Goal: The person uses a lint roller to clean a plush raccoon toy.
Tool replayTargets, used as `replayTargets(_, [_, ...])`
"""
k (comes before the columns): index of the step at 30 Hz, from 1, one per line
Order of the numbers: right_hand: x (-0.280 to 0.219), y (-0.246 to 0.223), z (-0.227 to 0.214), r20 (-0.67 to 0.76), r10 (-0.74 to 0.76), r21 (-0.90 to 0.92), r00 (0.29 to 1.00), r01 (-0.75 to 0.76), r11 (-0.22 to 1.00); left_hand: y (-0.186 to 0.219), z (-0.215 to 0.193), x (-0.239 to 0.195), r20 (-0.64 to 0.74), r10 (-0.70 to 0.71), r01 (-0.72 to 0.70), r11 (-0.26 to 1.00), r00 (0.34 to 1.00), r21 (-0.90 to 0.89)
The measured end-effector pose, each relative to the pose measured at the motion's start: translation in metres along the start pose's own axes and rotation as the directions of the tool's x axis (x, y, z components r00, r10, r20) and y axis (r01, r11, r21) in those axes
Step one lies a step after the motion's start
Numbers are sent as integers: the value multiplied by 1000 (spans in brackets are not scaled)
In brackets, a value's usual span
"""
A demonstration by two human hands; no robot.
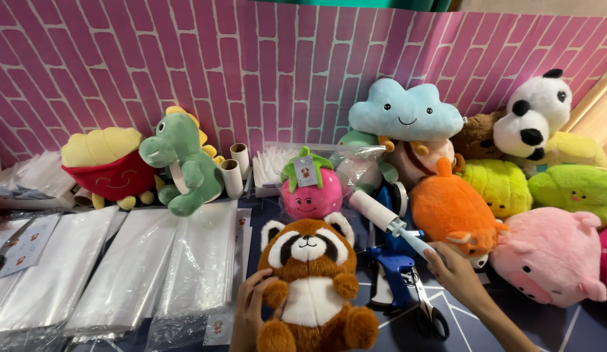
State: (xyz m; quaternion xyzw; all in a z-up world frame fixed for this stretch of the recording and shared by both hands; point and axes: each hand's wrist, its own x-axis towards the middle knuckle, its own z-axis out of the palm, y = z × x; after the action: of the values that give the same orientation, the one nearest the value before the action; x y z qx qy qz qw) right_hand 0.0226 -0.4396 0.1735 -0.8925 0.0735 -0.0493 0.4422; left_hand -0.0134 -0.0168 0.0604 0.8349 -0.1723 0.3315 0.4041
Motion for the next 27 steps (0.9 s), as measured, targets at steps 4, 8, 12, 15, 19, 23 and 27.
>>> replayTargets(4, [-16, 14, 13, 61, 80, 393, 995, -97, 914, -5, 0, -4, 11, 12, -12, 1000, 1000, 9])
replayTargets(8, [-31, 19, 17, 168, 18, 714, 986, -135, 687, -1, -2, -4, 26, -19, 18, 1000, 999, 20])
replayTargets(12, [-42, 2, 19, 338, -126, 784, 933, -205, 586, -8, 5, -7, 2, -26, 26, 999, 1000, 24])
replayTargets(15, [-35, 1, 28, 384, -166, 814, 908, -248, 525, -23, 18, -14, 46, -50, 47, 997, 998, 59])
replayTargets(19, [-20, 1, 48, 333, -219, 845, 917, -187, 502, -25, 22, -11, 42, -68, 63, 992, 997, 110])
replayTargets(23, [-10, -3, 61, 249, -262, 855, 932, -85, 511, -20, 20, -5, 27, -30, 26, 992, 999, 123])
replayTargets(27, [-8, -9, 70, 231, -288, 845, 930, -45, 533, -22, 24, -1, -55, 22, -17, 996, 998, 93])
